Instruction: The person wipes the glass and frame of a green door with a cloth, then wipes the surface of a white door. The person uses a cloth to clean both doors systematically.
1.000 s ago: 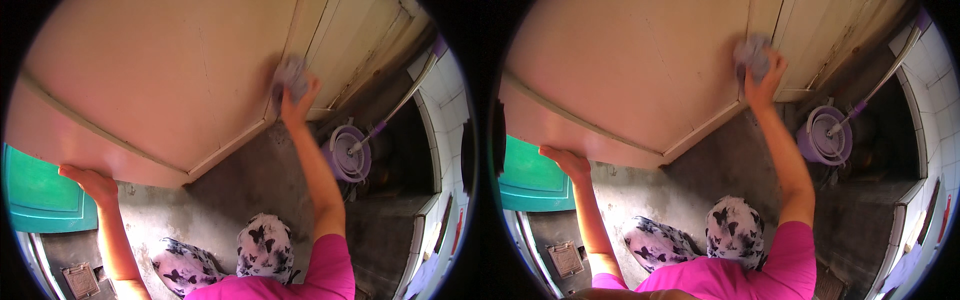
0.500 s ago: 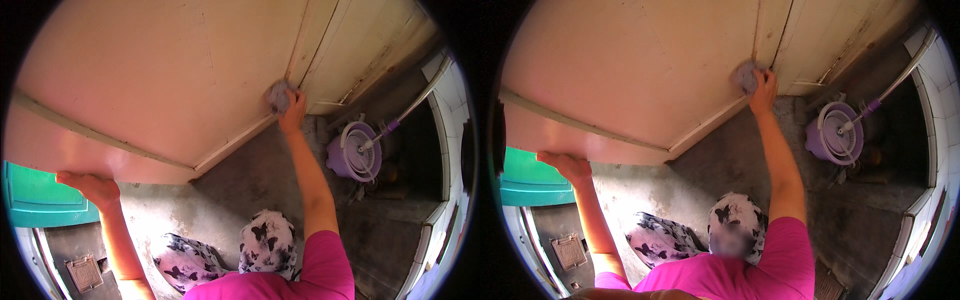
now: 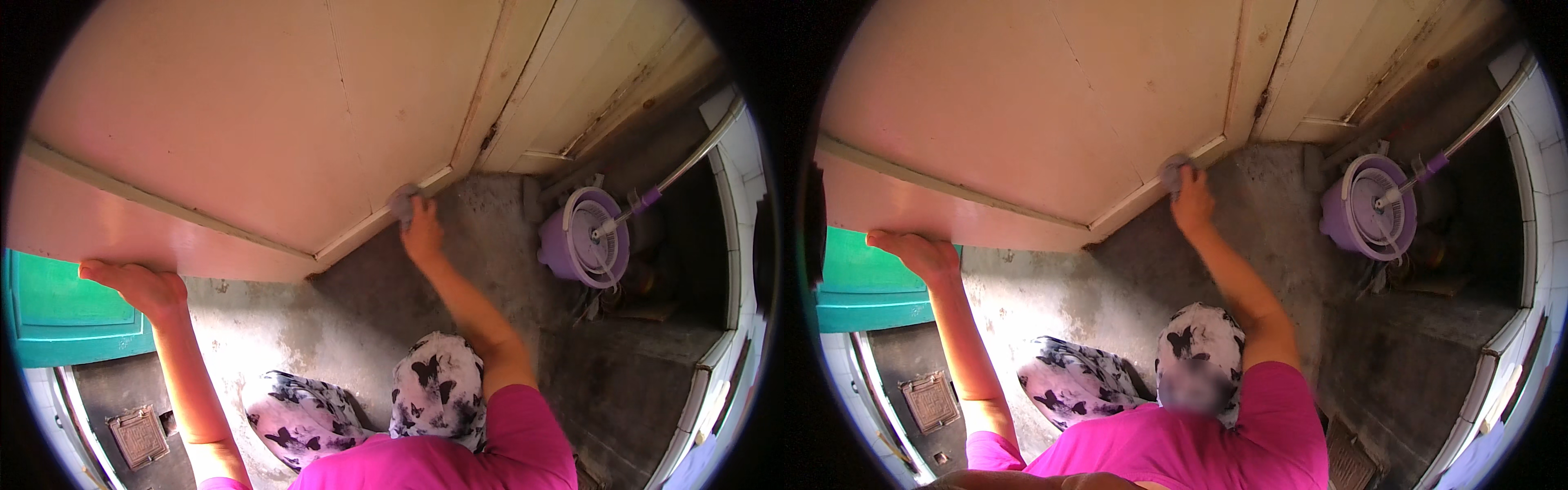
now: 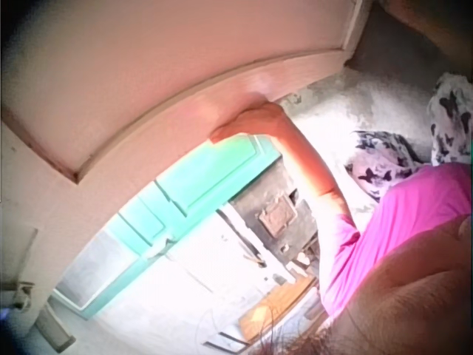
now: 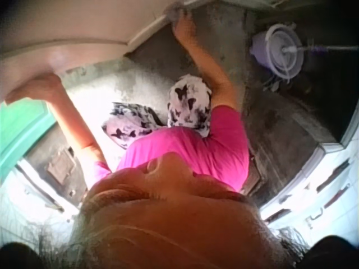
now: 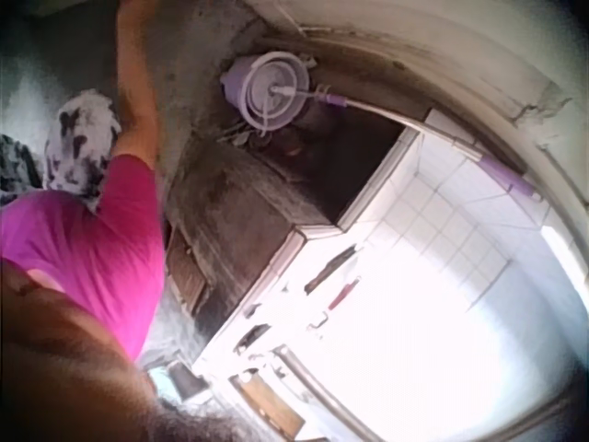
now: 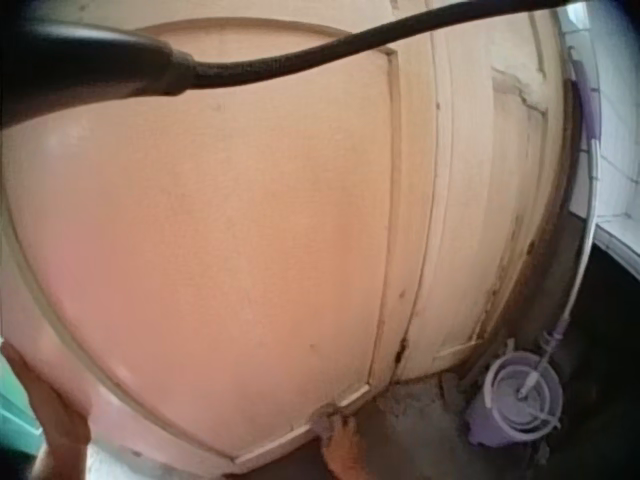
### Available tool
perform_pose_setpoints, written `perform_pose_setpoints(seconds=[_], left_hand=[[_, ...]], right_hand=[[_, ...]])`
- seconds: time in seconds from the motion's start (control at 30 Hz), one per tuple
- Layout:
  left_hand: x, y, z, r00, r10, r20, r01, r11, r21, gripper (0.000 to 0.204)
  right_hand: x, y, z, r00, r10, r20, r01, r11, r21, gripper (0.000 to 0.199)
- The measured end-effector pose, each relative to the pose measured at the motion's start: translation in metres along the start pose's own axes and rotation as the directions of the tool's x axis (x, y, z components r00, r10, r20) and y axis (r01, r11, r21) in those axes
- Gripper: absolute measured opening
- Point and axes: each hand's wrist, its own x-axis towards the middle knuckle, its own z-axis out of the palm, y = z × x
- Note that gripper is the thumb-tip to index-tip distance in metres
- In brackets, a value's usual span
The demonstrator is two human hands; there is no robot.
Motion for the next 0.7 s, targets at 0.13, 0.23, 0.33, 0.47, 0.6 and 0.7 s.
perform_pose_setpoints(seconds=[0.13, 0.23, 0.33, 0.47, 0.6, 0.7], left_hand=[[0.001, -0.001, 0.002, 1.000, -0.009, 0.005, 0.010, 1.000, -0.018, 0.094], [0.000, -0.002, 0.008, 0.999, -0.029, 0.023, 0.029, 0.999, -0.028, 0.094], [-0.007, 0.003, 0.011, 0.997, -0.068, -0.043, 0.066, 0.997, -0.044, 0.092], [-0.014, 0.005, 0.008, 0.997, -0.036, -0.070, 0.034, 0.999, -0.036, 0.092], [-0.017, 0.008, 0.013, 0.997, -0.041, -0.072, 0.039, 0.999, -0.021, 0.091], [-0.014, 0.007, 0.014, 0.997, 0.030, -0.069, -0.028, 0.999, 0.028, 0.091]], right_hand=[[-0.033, -0.030, 0.015, 0.977, -0.138, 0.165, 0.081, 0.947, 0.311, 0.063], [-0.026, -0.002, 0.046, 0.977, -0.071, 0.200, -0.085, 0.733, 0.675, 0.070], [-0.027, 0.006, 0.042, 0.918, 0.349, 0.189, -0.301, 0.303, 0.904, 0.078], [0.028, 0.039, -0.019, 0.707, 0.682, 0.189, -0.282, 0.028, 0.959, 0.095], [0.082, 0.056, -0.047, 0.732, 0.632, 0.255, -0.295, -0.043, 0.955, 0.100], [0.083, 0.055, -0.003, 0.771, 0.630, 0.096, -0.241, 0.149, 0.959, 0.088]])
